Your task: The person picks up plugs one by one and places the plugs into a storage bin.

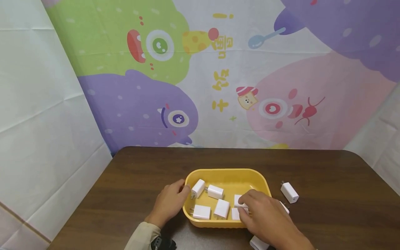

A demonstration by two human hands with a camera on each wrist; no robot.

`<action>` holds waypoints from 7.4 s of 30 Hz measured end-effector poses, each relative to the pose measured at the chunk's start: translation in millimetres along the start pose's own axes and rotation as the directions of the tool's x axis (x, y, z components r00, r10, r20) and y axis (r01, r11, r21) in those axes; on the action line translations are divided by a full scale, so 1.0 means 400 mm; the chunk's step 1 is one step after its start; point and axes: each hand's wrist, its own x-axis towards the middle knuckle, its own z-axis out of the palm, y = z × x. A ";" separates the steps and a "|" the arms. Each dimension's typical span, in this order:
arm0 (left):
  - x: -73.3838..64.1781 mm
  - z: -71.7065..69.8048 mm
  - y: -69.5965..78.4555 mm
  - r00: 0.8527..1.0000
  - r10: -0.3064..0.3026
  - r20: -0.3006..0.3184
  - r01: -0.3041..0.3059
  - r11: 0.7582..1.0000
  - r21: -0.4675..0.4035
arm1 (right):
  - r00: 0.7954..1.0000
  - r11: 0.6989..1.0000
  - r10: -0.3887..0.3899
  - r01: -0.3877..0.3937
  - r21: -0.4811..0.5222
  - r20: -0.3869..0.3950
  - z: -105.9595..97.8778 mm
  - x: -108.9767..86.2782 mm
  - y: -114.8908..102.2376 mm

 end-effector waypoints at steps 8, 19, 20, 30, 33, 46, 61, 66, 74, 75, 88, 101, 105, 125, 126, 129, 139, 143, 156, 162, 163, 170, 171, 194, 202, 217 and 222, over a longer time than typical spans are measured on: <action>0.002 -0.001 0.000 1.000 0.000 0.003 0.000 1.000 -0.001 | 0.997 0.999 -0.041 0.041 -0.014 -0.070 -0.008 -0.003 0.009; 0.003 0.004 -0.003 1.000 -0.006 0.004 0.006 1.000 -0.002 | 0.994 1.000 -0.003 0.002 -0.012 -0.105 -0.038 -0.014 0.036; 0.004 0.004 -0.003 1.000 -0.008 0.002 0.008 1.000 -0.001 | 0.993 1.000 -0.010 0.007 -0.022 -0.121 -0.041 -0.015 0.040; 0.002 0.001 -0.009 1.000 -0.008 -0.004 0.008 1.000 -0.011 | 0.967 0.999 -0.017 0.007 -0.043 -0.255 -0.066 -0.025 0.081; 0.002 0.001 -0.011 1.000 -0.009 -0.006 0.009 1.000 -0.011 | 0.965 0.999 -0.002 -0.011 -0.049 -0.263 -0.069 -0.029 0.087; 0.003 -0.003 -0.002 1.000 -0.002 -0.004 0.002 1.000 -0.007 | 0.979 0.991 0.092 -0.108 -0.079 -0.181 -0.078 -0.041 0.128; 0.000 0.006 -0.002 1.000 0.004 0.003 -0.004 1.000 -0.011 | 0.969 0.986 0.131 -0.149 -0.077 -0.208 -0.061 -0.068 0.193; -0.001 0.002 0.002 1.000 -0.008 0.007 0.008 1.000 -0.019 | 0.971 0.976 0.200 -0.210 -0.063 -0.131 -0.064 -0.064 0.205; 0.000 0.001 0.002 1.000 -0.003 0.011 0.003 1.000 -0.018 | 0.963 0.965 0.255 -0.259 -0.044 -0.082 -0.062 -0.058 0.229; 0.000 0.001 0.002 1.000 0.000 0.011 0.000 1.000 -0.016 | 0.962 0.964 0.262 -0.265 -0.038 -0.076 -0.062 -0.058 0.232; 0.001 -0.001 0.001 1.000 0.002 0.003 -0.002 1.000 -0.022 | 0.944 0.942 0.330 -0.330 -0.058 0.004 -0.056 -0.048 0.249; -0.002 -0.003 -0.002 1.000 0.001 -0.001 -0.001 1.000 -0.019 | 0.940 0.937 0.342 -0.340 -0.077 0.015 -0.040 -0.035 0.293; -0.001 -0.002 -0.002 1.000 0.002 0.001 -0.002 1.000 -0.018 | 0.937 0.937 0.347 -0.344 -0.069 0.041 -0.034 -0.036 0.302; -0.001 0.001 0.003 1.000 0.014 -0.007 -0.014 1.000 -0.009 | 0.905 0.920 0.392 -0.390 -0.048 0.162 -0.027 -0.014 0.331; -0.001 0.001 0.002 1.000 0.017 -0.009 -0.017 1.000 -0.007 | 0.900 0.917 0.399 -0.396 -0.050 0.177 -0.027 -0.012 0.332; -0.001 0.004 0.002 1.000 0.026 -0.016 -0.026 1.000 -0.003 | 0.880 0.907 0.419 -0.415 -0.067 0.225 -0.028 -0.008 0.337; -0.001 0.004 0.004 0.999 0.033 -0.027 -0.033 0.999 -0.003 | 0.865 0.906 0.423 -0.409 -0.107 0.271 -0.028 -0.015 0.339; 0.001 0.005 0.002 0.999 0.027 -0.019 -0.027 1.000 -0.002 | 0.871 0.912 0.410 -0.394 -0.112 0.270 -0.036 -0.021 0.338; 0.000 0.003 -0.002 1.000 0.019 -0.009 -0.019 1.000 -0.008 | 0.881 0.916 0.400 -0.381 -0.124 0.253 -0.054 -0.035 0.329; -0.001 0.003 -0.001 1.000 0.018 -0.017 -0.018 1.000 -0.006 | 0.892 0.914 0.404 -0.387 -0.120 0.204 -0.066 -0.038 0.315; -0.001 0.003 -0.001 1.000 0.018 -0.019 -0.018 1.000 -0.005 | 0.899 0.917 0.398 -0.381 -0.118 0.185 -0.069 -0.038 0.312; -0.001 0.002 -0.001 0.999 0.021 -0.024 -0.021 1.000 -0.002 | 0.940 0.938 0.337 -0.331 -0.100 0.051 -0.086 -0.028 0.273; -0.001 0.002 -0.001 1.000 0.020 -0.024 -0.020 1.000 -0.004 | 0.945 0.942 0.324 -0.320 -0.100 0.035 -0.089 -0.024 0.266; -0.002 0.002 0.000 1.000 0.023 -0.011 -0.023 1.000 -0.011 | 0.990 0.988 0.119 -0.126 -0.087 -0.079 -0.130 0.047 0.135; -0.001 0.002 0.001 1.000 0.017 -0.010 -0.017 1.000 -0.007 | 0.997 0.995 0.063 -0.067 -0.072 -0.054 -0.109 0.065 0.105; -0.003 0.000 0.002 0.999 0.033 -0.022 -0.033 0.999 0.000 | 0.998 0.999 -0.012 0.015 -0.046 0.061 -0.055 0.093 0.080; -0.004 -0.001 -0.001 0.999 0.031 -0.023 -0.031 1.000 0.000 | 0.988 0.999 -0.034 0.038 -0.019 0.152 -0.026 0.108 0.073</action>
